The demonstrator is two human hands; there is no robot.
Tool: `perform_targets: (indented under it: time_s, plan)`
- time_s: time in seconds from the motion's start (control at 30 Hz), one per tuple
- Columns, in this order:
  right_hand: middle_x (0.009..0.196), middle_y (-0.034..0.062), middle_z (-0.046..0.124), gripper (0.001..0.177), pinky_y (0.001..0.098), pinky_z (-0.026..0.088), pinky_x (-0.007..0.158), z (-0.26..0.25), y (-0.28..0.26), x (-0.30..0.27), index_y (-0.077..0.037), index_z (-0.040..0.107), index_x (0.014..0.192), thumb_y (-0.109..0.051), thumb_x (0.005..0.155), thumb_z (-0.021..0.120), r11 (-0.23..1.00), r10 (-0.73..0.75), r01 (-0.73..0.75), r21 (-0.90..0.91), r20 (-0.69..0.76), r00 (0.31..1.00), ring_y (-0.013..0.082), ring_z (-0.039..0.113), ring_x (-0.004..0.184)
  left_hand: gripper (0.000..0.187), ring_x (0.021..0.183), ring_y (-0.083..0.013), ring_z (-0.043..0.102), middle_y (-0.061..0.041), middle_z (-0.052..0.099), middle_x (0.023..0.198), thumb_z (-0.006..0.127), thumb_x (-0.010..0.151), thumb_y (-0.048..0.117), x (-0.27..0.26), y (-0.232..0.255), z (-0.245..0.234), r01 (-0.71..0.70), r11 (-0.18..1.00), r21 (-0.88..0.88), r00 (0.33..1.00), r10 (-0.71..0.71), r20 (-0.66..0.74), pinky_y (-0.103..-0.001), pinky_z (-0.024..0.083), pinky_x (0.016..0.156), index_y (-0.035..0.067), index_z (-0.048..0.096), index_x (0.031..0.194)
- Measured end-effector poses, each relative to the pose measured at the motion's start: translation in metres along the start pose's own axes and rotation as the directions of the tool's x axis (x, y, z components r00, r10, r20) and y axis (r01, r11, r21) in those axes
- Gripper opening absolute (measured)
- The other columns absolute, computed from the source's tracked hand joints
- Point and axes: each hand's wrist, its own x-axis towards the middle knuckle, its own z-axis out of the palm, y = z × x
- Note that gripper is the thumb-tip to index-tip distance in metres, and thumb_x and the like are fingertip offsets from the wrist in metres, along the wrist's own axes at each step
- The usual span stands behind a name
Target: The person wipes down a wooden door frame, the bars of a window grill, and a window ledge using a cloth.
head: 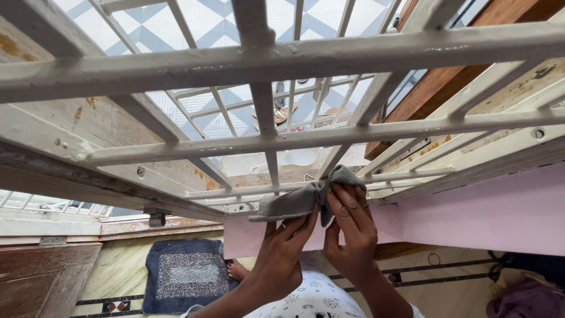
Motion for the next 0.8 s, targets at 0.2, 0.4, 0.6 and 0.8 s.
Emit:
perform_targets:
  time_s: [0.2,0.4,0.6,0.8]
  plan:
    - [0.145,0.0287,0.054,0.072,0.0523,0.026,0.125,-0.021,-0.006,0.021,0.012,0.054,0.138,0.01,0.067,0.048,0.993,-0.035,0.061,-0.104,0.233,0.972,0.0399,0.049,0.142,0.1,0.145,-0.0448,0.042,-0.032,0.046,0.151,0.046,0.062,-0.011,0.011,0.006,-0.024,0.006,0.988,0.156,0.997,0.007,-0.082,-0.063,0.01,0.122,-0.003,0.026,0.16]
    - [0.148,0.0368,0.042,0.079,0.0568,0.019,0.122,-0.015,-0.009,0.021,0.02,0.044,0.139,0.003,0.062,0.051,0.98,-0.031,0.09,-0.176,0.316,0.948,0.0481,0.036,0.144,0.1,0.143,-0.046,0.039,-0.031,0.045,0.149,0.051,0.063,-0.006,0.022,0.004,0.002,0.067,0.974,0.217,0.997,-0.058,-0.048,-0.069,0.009,0.115,-0.002,0.022,0.159]
    - [0.149,0.0346,0.041,0.079,0.0567,0.02,0.123,-0.013,-0.005,0.024,0.019,0.045,0.137,0.002,0.06,0.052,0.979,-0.037,0.095,-0.181,0.3,0.953,0.0454,0.036,0.145,0.094,0.14,-0.0464,0.042,-0.031,0.045,0.15,0.053,0.067,-0.002,0.024,0.001,0.005,0.016,0.973,0.229,0.994,0.009,-0.106,-0.067,0.016,0.116,-0.001,0.029,0.158]
    - [0.153,0.0275,0.042,0.078,0.0547,0.021,0.124,-0.026,0.007,0.018,0.016,0.046,0.142,0.003,0.065,0.051,0.989,-0.066,0.104,-0.105,0.318,0.946,0.0419,0.038,0.147,0.094,0.142,-0.0433,0.045,-0.028,0.051,0.147,0.051,0.065,-0.005,0.021,0.013,0.003,0.001,0.978,0.21,0.992,0.025,-0.122,-0.068,0.012,0.119,-0.001,0.034,0.157]
